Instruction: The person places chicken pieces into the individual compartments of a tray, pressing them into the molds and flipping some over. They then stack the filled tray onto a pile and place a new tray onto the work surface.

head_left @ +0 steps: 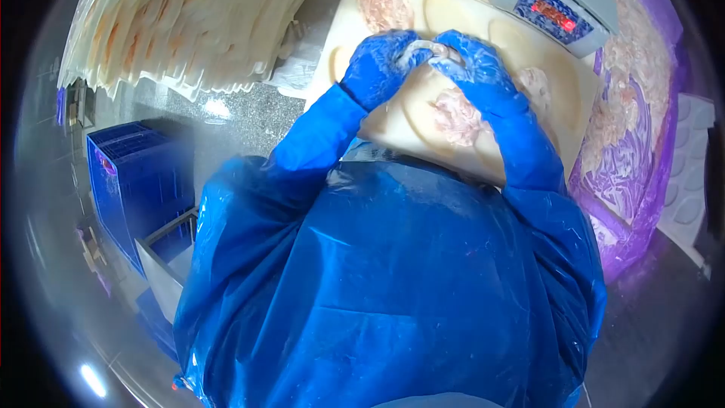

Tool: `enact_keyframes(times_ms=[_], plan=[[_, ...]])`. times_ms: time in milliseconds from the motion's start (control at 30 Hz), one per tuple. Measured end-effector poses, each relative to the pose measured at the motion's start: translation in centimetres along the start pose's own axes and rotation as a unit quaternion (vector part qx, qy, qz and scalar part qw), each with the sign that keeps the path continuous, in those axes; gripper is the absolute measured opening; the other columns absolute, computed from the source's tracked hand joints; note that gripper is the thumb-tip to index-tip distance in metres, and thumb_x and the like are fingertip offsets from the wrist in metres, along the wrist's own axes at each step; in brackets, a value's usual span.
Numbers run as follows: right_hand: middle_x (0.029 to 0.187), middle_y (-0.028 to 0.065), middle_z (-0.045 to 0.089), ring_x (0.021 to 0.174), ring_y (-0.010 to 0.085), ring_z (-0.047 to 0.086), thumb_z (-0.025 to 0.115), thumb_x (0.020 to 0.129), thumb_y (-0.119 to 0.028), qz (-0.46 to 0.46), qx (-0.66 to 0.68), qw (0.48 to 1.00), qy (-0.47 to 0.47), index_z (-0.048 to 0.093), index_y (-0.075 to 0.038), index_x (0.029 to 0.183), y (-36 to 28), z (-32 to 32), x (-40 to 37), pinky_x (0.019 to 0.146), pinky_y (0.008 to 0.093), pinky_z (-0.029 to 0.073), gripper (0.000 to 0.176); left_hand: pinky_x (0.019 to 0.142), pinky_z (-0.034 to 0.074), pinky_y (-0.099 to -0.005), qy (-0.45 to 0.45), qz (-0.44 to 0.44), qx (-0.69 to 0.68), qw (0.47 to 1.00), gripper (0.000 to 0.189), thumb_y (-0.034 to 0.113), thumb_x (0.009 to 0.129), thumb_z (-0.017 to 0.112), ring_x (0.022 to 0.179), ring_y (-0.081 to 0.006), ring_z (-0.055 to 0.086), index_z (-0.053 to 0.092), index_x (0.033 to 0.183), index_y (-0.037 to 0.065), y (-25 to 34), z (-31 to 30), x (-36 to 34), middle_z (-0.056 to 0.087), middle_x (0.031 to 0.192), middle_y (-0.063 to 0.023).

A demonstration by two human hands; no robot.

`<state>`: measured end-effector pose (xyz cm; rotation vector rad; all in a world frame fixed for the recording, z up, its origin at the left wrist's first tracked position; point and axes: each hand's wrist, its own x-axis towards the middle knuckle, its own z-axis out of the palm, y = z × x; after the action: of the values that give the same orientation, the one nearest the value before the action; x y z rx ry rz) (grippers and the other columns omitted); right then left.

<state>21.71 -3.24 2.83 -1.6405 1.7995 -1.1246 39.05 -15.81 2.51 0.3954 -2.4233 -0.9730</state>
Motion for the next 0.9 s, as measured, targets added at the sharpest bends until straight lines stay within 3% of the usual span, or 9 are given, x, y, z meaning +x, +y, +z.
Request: enact_keyframes(times_ms=[100,133,300,467,567,600,733,833,900], plan=[[0.109,0.0138,0.067,0.094,0.0227,0.065,0.07,0.09,-0.028,0.062,0.094,0.993,-0.035,0.06,-0.005,0.123,-2.2,1.7,0.9,0.082,0.0329,0.051,0.041,0.074,0.05,-0.0327,-0.013,-0.171,-0.182,0.968,0.023,0.019,0.093,0.064,0.083,-0.02,0.065,0.07,0.106,0.0,1.7,-3.4,-1.7,0.07,0.091,-0.012],[0.105,0.0133,0.067,0.094,0.0208,0.064,0.07,0.091,-0.031,0.158,0.213,0.964,-0.01,0.058,-0.002,0.124,-4.1,2.2,0.8,0.08,0.0327,0.051,0.045,0.074,0.049,-0.0306,-0.011,-0.072,-0.121,0.99,0.026,0.022,0.096,0.062,0.082,-0.0136,0.062,0.07,0.105,-0.002,0.7,-4.1,-2.5,0.071,0.092,-0.0101],[0.09,0.0098,0.068,0.084,0.0154,0.064,0.057,0.094,-0.056,0.377,0.28,0.875,-0.118,0.061,0.0,0.113,-5.1,3.9,2.8,0.067,0.0307,0.051,0.059,0.076,0.054,-0.0363,-0.094,-0.361,-0.209,0.904,0.034,0.035,0.098,0.057,0.085,-0.0285,0.069,0.07,0.11,0.006,1.3,-9.7,-5.3,0.072,0.093,-0.0135],[0.072,0.0077,0.066,0.066,0.0201,0.062,0.064,0.094,-0.037,0.128,-0.095,0.987,0.01,0.067,-0.007,0.101,-3.6,4.7,3.5,0.065,0.0285,0.051,0.031,0.075,0.053,-0.0374,0.092,-0.138,0.196,0.966,0.025,0.024,0.095,0.059,0.081,-0.0283,0.065,0.067,0.113,0.01,-0.3,-10.7,-8.8,0.07,0.095,-0.0112],[0.104,0.0096,0.066,0.09,0.0315,0.063,0.072,0.081,-0.02,-0.19,-0.139,0.971,0.043,0.066,-0.012,0.105,-3.8,8.5,4.4,0.084,0.0398,0.051,0.026,0.088,0.049,-0.038,0.051,-0.04,0.219,0.974,0.029,0.012,0.083,0.066,0.101,-0.0279,0.061,0.063,0.112,0.012,1.0,-8.2,-9.6,0.065,0.108,-0.0101],[0.124,0.0094,0.061,0.111,0.0309,0.059,0.072,0.08,-0.018,-0.096,-0.202,0.968,-0.113,0.068,-0.013,0.114,-4.2,9.2,4.5,0.1,0.0425,0.044,0.035,0.092,0.046,-0.041,0.008,-0.048,0.222,0.974,0.03,0.012,0.083,0.066,0.105,-0.029,0.059,0.064,0.113,0.012,1.3,-6.3,-10.0,0.064,0.111,-0.0103],[0.104,0.0122,0.063,0.095,0.0344,0.061,0.07,0.079,-0.019,-0.158,-0.183,0.97,0.009,0.066,-0.013,0.109,-3.1,9.3,2.7,0.087,0.0451,0.049,0.031,0.106,0.036,-0.0501,-0.033,-0.038,0.251,0.967,0.03,0.014,0.081,0.062,0.117,-0.0297,0.054,0.065,0.111,0.013,0.8,-5.6,-10.9,0.061,0.12,-0.0095],[0.103,0.0141,0.068,0.102,0.0333,0.063,0.07,0.08,-0.021,-0.004,-0.176,0.973,-0.149,0.066,-0.008,0.114,-5.1,7.7,2.0,0.09,0.0432,0.049,0.036,0.112,0.03,-0.0538,-0.065,-0.008,0.275,0.959,0.031,0.014,0.08,0.06,0.123,-0.0285,0.052,0.066,0.109,0.013,-0.4,-6.5,-11.4,0.061,0.122,-0.0082],[0.107,0.0186,0.067,0.1,0.0327,0.064,0.068,0.082,-0.02,-0.114,-0.188,0.974,-0.063,0.065,-0.005,0.114,-5.0,9.0,1.7,0.087,0.0429,0.051,0.035,0.115,0.027,-0.0535,-0.07,-0.006,0.278,0.958,0.033,0.013,0.077,0.059,0.126,-0.0274,0.05,0.066,0.11,0.013,-0.9,-6.7,-11.5,0.061,0.123,-0.0071]])
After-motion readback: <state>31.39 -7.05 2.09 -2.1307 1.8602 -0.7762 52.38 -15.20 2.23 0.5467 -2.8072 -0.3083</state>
